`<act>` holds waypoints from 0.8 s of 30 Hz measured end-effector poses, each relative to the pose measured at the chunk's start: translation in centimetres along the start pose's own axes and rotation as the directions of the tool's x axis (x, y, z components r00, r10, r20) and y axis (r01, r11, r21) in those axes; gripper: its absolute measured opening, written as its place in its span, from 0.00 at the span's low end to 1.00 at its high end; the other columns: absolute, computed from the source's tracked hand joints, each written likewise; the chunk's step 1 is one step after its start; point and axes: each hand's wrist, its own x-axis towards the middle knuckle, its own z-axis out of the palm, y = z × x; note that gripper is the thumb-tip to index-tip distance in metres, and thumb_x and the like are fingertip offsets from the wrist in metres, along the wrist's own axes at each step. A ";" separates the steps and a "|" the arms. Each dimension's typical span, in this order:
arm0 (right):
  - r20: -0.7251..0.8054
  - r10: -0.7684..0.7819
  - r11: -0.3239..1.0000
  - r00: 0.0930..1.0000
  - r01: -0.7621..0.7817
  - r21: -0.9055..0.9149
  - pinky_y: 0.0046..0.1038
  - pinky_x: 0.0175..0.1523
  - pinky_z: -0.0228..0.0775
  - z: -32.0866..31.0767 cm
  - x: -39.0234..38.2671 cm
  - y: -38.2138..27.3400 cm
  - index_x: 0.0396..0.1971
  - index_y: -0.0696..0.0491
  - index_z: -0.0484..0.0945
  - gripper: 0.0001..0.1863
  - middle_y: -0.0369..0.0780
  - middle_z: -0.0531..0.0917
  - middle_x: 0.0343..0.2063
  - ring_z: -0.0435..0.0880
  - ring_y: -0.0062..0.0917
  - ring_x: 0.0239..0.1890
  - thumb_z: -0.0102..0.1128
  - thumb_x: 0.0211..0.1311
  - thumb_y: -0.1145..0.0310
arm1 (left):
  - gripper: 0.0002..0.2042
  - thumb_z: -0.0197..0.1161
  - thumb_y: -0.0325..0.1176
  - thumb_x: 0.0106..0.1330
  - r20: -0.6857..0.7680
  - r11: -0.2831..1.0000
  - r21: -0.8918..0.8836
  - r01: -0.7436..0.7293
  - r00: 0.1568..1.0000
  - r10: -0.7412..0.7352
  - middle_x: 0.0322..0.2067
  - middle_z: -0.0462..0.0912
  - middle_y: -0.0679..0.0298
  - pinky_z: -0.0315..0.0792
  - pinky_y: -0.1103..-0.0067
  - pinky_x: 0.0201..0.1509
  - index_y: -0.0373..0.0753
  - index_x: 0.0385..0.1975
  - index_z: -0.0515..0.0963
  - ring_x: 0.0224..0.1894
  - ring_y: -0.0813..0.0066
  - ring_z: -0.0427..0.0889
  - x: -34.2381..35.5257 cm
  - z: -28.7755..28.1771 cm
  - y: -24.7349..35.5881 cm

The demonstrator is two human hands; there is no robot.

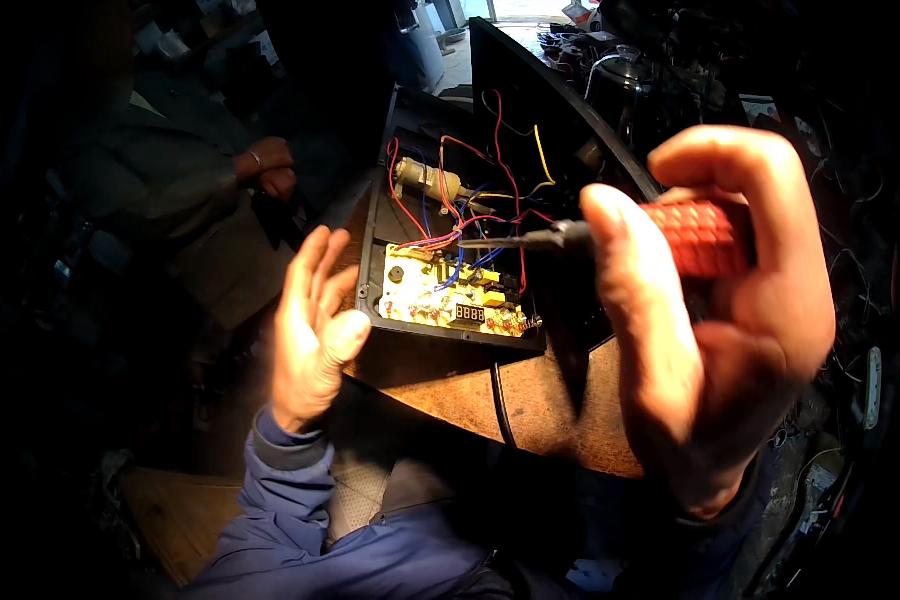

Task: The person disassembles a portable electric stove, removes the control panel and circuit board, and uses a screwdriver to adjust internal components. The person then reassembles the stove and continues to manipulate the circuit board.

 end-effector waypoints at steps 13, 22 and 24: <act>-0.254 0.356 0.928 0.899 -0.373 -0.019 0.18 0.35 0.70 -3.0 -10.3 2.3 0.40 0.60 0.72 0.18 0.40 0.76 0.30 0.76 0.18 0.28 0.73 0.55 0.77 | 0.24 0.66 0.33 0.69 0.024 0.946 -0.248 0.209 0.978 -0.209 0.49 0.82 0.58 0.82 0.74 0.50 0.33 0.62 0.68 0.46 0.72 0.84 -1.6 4.5 -1.5; -0.275 0.527 0.850 0.805 -0.494 0.183 0.18 0.32 0.65 -4.7 -11.8 3.4 0.38 0.58 0.71 0.20 0.40 0.77 0.23 0.73 0.17 0.24 0.75 0.55 0.69 | 0.22 0.61 0.33 0.72 -0.019 0.944 -0.283 0.168 0.983 -0.181 0.49 0.82 0.55 0.85 0.71 0.46 0.31 0.62 0.68 0.45 0.68 0.86 -1.2 4.3 -1.1; -0.248 0.531 0.846 0.810 -0.492 0.205 0.18 0.34 0.67 -4.3 -12.5 4.2 0.39 0.59 0.71 0.19 0.42 0.79 0.25 0.75 0.17 0.25 0.75 0.57 0.69 | 0.23 0.60 0.33 0.72 -0.068 0.951 -0.278 0.135 0.985 -0.160 0.50 0.82 0.53 0.85 0.71 0.45 0.29 0.63 0.67 0.45 0.66 0.87 -1.1 4.3 -1.2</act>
